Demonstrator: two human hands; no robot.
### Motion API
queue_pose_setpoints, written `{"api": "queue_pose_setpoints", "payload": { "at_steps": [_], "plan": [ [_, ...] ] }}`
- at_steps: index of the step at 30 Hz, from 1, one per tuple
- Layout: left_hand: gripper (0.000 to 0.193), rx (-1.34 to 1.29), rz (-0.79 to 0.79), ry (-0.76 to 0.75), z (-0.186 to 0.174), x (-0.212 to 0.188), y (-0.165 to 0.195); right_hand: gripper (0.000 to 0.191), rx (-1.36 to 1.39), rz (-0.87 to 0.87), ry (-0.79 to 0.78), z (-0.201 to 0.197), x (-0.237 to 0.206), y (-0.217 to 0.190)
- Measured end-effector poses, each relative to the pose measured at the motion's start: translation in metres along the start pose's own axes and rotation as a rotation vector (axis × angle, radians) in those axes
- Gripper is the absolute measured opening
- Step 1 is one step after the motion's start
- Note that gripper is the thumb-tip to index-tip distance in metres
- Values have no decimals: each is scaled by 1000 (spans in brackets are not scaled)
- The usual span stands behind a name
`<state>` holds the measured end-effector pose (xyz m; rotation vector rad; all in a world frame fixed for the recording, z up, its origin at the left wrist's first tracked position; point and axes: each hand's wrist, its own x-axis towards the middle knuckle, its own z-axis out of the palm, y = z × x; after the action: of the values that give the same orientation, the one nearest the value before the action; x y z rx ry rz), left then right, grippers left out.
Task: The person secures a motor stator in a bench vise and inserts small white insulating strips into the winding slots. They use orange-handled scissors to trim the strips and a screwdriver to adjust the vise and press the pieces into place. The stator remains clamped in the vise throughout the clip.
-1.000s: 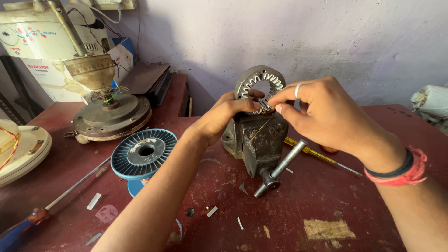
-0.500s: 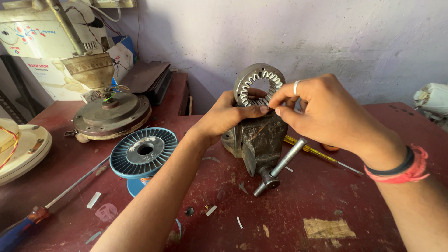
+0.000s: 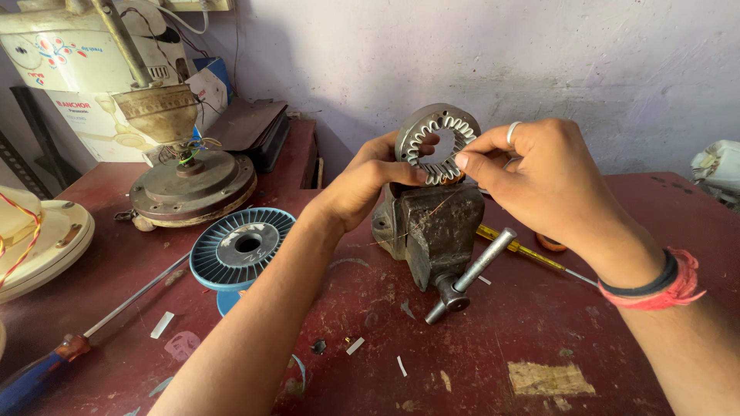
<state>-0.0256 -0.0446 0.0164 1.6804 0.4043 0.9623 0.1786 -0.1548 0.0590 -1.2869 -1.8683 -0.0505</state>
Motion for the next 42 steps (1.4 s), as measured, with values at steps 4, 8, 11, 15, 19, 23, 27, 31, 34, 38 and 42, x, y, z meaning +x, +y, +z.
{"api": "queue_pose_setpoints", "payload": {
  "at_steps": [4, 8, 11, 15, 19, 23, 27, 31, 34, 38, 42],
  "plan": [
    [65, 30, -5, 111, 11, 0, -2, 16, 18, -11, -12, 3, -1, -2],
    [53, 23, 10, 137, 19, -1, -3, 15, 34, -23, -37, 4, 0, -2],
    [46, 8, 9, 141, 20, 0, -4, 18, 58, -46, -44, 2, -1, 0],
    [44, 11, 6, 135, 20, 1, -6, 21, 55, -32, -40, -3, 0, 2],
    [46, 26, 10, 117, 19, -1, -6, 19, 63, 32, -64, -6, -2, 2],
    [55, 56, 27, 107, 16, -3, -4, 20, 58, 19, -65, -5, -2, 0],
    [63, 104, 56, 94, 15, -2, -4, 17, -12, -53, -8, -1, -3, -4],
    [63, 122, 54, 89, 11, -2, -8, 15, -64, -88, 31, 5, -5, -6],
    [61, 40, 88, 34, 4, 0, -10, 13, -86, -186, 88, 9, -7, -4],
    [57, -29, 101, 4, -3, 0, -8, 12, -132, -315, 141, 15, -7, 0],
    [49, -8, 78, 11, 2, -4, -6, 11, -145, -355, 161, 21, -8, 2]
  ]
}}
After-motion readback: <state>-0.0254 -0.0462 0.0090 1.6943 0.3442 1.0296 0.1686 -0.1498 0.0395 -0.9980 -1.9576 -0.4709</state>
